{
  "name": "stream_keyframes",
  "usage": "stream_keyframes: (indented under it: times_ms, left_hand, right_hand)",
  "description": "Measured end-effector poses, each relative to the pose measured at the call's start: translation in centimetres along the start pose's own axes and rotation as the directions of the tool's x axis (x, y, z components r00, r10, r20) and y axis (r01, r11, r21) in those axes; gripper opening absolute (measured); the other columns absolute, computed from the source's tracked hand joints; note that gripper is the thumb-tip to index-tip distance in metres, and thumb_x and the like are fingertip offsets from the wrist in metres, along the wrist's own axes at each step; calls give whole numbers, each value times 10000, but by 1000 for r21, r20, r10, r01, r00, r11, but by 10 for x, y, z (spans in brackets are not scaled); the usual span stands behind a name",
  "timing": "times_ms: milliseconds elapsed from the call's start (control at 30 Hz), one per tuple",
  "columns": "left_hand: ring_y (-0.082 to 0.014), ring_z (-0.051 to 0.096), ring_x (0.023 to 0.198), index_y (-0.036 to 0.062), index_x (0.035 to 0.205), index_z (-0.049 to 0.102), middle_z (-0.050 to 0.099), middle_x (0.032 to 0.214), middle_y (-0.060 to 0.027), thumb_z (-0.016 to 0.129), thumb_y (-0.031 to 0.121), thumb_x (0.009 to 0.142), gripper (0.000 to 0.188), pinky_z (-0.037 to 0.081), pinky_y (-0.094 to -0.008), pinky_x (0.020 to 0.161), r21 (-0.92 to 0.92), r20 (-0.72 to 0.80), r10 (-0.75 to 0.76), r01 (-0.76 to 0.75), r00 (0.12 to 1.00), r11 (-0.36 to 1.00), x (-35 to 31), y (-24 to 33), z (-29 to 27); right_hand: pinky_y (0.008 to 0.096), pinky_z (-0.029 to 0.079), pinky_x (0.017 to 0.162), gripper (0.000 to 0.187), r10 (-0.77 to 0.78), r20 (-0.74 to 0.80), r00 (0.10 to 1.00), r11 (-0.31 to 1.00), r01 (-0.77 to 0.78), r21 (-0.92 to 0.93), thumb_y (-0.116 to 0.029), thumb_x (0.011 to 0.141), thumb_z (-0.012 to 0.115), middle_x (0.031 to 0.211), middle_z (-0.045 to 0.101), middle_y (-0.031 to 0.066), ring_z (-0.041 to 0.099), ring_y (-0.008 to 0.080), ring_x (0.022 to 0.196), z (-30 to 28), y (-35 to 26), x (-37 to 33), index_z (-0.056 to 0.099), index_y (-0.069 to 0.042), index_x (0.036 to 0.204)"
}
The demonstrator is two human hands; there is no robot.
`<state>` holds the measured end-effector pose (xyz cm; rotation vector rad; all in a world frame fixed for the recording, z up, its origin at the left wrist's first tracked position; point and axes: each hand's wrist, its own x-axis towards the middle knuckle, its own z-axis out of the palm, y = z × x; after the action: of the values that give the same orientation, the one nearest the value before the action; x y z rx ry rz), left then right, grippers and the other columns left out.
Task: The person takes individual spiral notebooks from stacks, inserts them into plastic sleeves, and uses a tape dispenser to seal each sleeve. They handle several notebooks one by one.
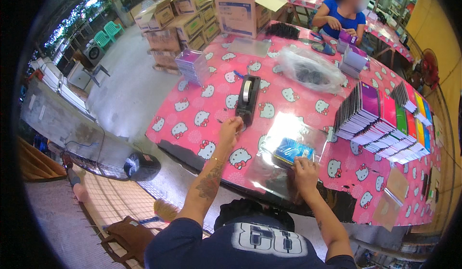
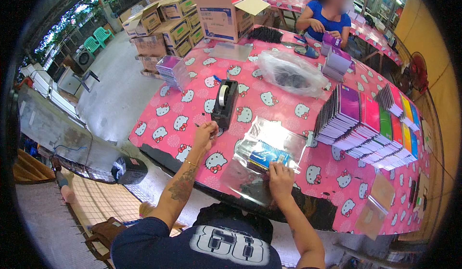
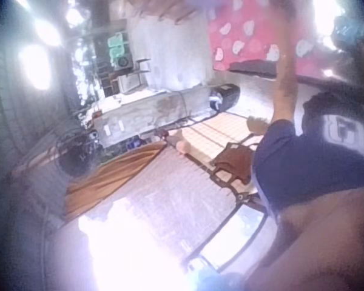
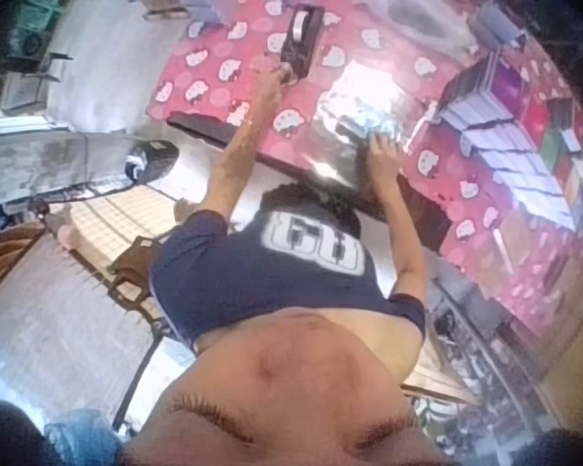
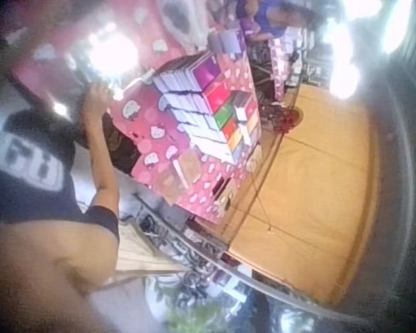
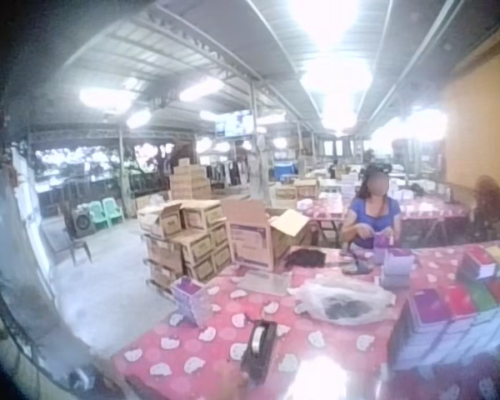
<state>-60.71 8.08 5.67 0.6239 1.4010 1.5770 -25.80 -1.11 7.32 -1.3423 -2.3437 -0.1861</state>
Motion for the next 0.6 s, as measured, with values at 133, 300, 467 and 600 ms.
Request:
stream_keyframes:
  times_ms: [133, 300, 467, 600]
  left_hand:
    - [-158, 650, 671, 35, 786, 694, 686, 721, -36, 698, 192, 862, 175, 494, -354, 603, 844, 17, 325, -188, 946, 502, 7, 15, -15]
    - [-127, 684, 752, -35, 908, 742, 741, 797, -90, 718, 199, 863, 239, 538, -314, 680, 541, 400, 106, -328, 910, 775, -74, 14, 71]
    - [-236, 715, 733, -5, 832, 755, 729, 752, -138, 729, 308, 853, 315, 550, -368, 690, 737, 467, -18, -378, 884, 561, -130, -4, 140]
    - [-364, 696, 732, 28, 769, 721, 696, 728, -183, 726, 429, 844, 408, 531, -471, 673, 837, 522, 0, -511, 853, 197, -125, -24, 144]
  right_hand:
    - [420, 431, 925, 381, -14, -23, 1000, 998, 15, 53, -221, 809, 730, 1097, 674, 34, 629, 214, 1109, -2, 2, -2, 686, -79, 1160]
    - [419, 434, 923, 346, 2, -29, 1000, 1000, -1, 13, -240, 818, 715, 1056, 669, 19, 632, 196, 1094, 2, 6, -5, 691, -99, 1133]
    - [409, 431, 925, 308, -7, -60, 998, 1000, 9, 28, -238, 831, 700, 1045, 664, 15, 631, 179, 1079, 0, 8, -4, 688, -107, 1111]
    - [410, 439, 877, 325, -5, -117, 993, 998, 13, 67, -237, 789, 747, 1004, 663, 26, 650, 216, 1003, 4, 12, -2, 686, -112, 1083]
